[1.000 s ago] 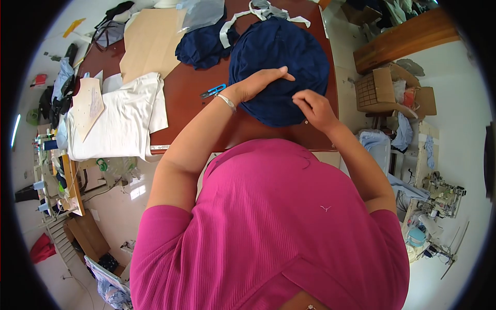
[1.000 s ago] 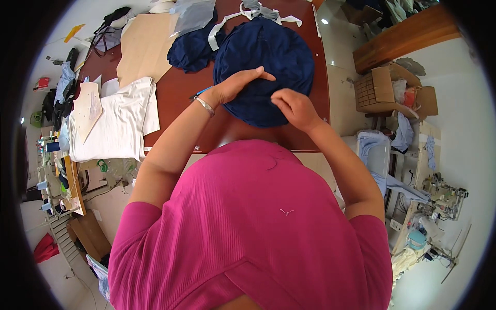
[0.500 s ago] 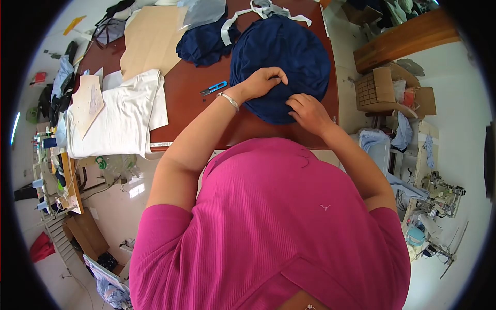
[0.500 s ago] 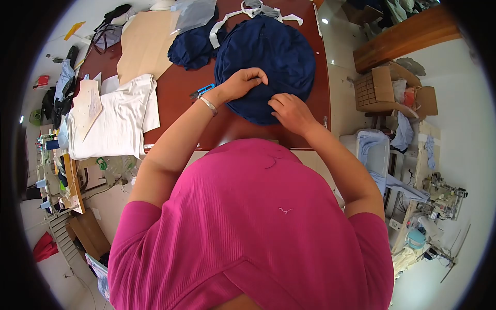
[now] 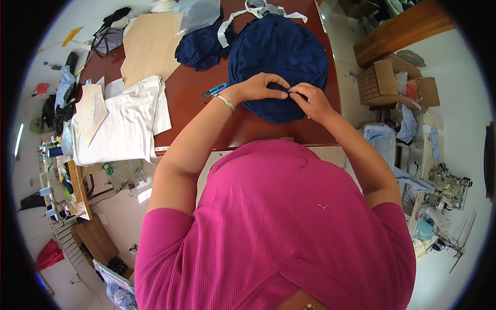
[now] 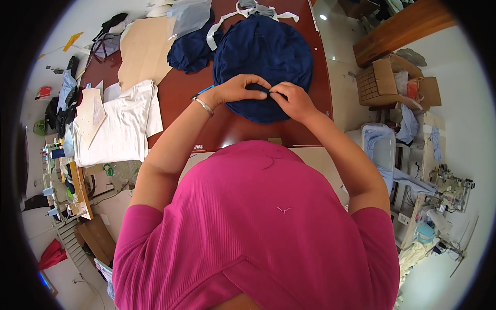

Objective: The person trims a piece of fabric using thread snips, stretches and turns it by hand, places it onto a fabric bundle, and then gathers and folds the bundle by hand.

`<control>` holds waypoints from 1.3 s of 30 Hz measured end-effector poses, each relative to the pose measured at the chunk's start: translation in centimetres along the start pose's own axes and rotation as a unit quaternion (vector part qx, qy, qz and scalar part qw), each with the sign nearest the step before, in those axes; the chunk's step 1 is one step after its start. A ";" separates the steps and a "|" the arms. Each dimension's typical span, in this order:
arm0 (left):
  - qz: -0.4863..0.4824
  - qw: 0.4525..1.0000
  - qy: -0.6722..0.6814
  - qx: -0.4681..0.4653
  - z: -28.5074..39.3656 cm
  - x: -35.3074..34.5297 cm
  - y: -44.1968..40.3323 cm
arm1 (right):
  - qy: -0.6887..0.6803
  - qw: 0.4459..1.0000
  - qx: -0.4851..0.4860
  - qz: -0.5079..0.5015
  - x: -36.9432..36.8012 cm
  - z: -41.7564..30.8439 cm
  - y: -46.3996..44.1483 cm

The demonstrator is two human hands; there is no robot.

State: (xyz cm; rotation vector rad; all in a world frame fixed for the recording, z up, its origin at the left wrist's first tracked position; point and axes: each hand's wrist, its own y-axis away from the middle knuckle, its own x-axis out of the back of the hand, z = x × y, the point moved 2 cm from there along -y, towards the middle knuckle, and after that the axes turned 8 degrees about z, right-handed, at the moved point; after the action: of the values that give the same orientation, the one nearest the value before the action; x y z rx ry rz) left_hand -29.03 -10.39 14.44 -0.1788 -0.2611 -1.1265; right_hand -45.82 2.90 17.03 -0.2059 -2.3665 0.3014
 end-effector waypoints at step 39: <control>-0.024 0.994 -0.091 0.063 0.0 -0.2 0.8 | 0.044 0.996 0.031 0.073 -0.7 -1.5 -1.0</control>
State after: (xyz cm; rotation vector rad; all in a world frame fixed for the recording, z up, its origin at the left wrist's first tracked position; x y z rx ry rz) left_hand -28.40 -9.95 14.35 -0.1635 -0.4998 -1.1384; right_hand -44.32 2.04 17.87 -0.3559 -2.2555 0.4256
